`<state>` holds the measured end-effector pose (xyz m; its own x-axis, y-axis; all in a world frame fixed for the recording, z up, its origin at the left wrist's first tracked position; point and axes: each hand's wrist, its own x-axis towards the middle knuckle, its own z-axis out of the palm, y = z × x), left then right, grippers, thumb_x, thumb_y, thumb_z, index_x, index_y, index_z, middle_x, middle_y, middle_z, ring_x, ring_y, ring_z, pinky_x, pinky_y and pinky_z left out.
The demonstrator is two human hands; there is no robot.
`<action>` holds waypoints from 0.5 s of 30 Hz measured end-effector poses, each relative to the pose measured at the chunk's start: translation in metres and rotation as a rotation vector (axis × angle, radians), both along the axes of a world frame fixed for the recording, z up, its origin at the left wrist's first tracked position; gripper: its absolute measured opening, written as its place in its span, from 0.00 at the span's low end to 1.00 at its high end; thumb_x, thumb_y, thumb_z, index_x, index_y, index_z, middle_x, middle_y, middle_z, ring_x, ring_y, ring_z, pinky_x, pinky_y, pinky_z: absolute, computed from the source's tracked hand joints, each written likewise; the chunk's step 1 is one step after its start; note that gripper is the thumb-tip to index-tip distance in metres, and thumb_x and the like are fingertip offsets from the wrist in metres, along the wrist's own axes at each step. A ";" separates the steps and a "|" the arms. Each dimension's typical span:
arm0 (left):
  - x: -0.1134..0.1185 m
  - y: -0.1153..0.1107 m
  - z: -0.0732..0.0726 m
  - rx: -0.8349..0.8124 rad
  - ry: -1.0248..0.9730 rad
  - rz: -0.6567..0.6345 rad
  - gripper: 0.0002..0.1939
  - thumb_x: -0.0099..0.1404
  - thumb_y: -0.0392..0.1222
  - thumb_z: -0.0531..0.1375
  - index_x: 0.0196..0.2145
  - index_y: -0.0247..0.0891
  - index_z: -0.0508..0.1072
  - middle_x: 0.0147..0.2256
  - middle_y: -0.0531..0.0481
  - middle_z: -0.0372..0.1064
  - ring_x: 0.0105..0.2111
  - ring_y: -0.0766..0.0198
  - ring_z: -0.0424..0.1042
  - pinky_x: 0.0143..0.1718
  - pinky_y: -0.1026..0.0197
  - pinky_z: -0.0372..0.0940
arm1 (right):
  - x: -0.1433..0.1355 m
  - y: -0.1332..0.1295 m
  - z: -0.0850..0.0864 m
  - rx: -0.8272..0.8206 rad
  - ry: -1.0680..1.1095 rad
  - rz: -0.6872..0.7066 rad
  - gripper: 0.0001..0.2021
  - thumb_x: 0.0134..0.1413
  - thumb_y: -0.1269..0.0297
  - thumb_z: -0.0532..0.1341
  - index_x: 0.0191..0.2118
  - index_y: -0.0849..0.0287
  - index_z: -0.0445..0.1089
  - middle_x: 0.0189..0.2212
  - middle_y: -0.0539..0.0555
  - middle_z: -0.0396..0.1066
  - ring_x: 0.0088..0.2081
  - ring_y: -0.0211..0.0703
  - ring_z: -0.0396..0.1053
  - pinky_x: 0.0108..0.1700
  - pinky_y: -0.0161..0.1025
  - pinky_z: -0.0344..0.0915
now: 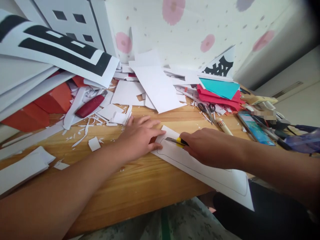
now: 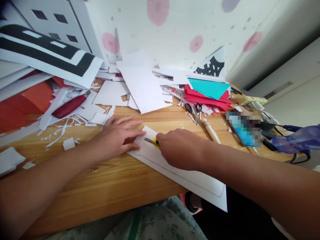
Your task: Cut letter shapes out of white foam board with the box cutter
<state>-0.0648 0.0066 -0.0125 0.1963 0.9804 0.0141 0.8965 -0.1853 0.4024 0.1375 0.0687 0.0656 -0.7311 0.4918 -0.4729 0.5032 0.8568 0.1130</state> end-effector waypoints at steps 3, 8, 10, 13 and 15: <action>0.000 0.001 -0.001 0.006 -0.006 -0.004 0.21 0.57 0.55 0.60 0.48 0.54 0.71 0.59 0.50 0.57 0.60 0.44 0.46 0.57 0.36 0.35 | -0.002 0.000 0.000 0.009 -0.015 -0.008 0.10 0.60 0.61 0.49 0.39 0.57 0.65 0.26 0.55 0.71 0.26 0.47 0.69 0.23 0.37 0.49; -0.002 0.002 -0.006 0.061 0.002 -0.025 0.22 0.56 0.57 0.60 0.48 0.54 0.71 0.58 0.52 0.59 0.59 0.44 0.48 0.57 0.38 0.37 | -0.005 0.001 0.000 -0.017 -0.016 -0.004 0.10 0.59 0.62 0.49 0.38 0.57 0.65 0.27 0.55 0.71 0.27 0.46 0.68 0.24 0.37 0.50; -0.002 0.003 -0.006 0.063 0.012 -0.021 0.22 0.56 0.58 0.60 0.48 0.54 0.71 0.58 0.51 0.59 0.59 0.44 0.48 0.56 0.39 0.38 | -0.006 0.003 0.000 -0.023 -0.010 -0.003 0.10 0.59 0.61 0.49 0.37 0.57 0.66 0.27 0.55 0.71 0.27 0.47 0.68 0.24 0.37 0.50; -0.001 0.003 -0.004 0.034 0.018 -0.017 0.21 0.57 0.56 0.60 0.48 0.54 0.71 0.58 0.52 0.58 0.59 0.45 0.48 0.56 0.39 0.39 | -0.006 0.004 0.000 -0.029 -0.004 -0.012 0.11 0.59 0.60 0.49 0.37 0.57 0.66 0.27 0.56 0.71 0.27 0.46 0.68 0.24 0.38 0.50; 0.000 0.003 -0.001 0.002 0.017 -0.003 0.21 0.57 0.56 0.60 0.48 0.55 0.71 0.59 0.52 0.57 0.60 0.45 0.47 0.56 0.38 0.38 | -0.006 0.005 0.000 -0.032 -0.010 -0.024 0.11 0.59 0.61 0.49 0.37 0.58 0.66 0.27 0.56 0.71 0.28 0.46 0.68 0.25 0.38 0.51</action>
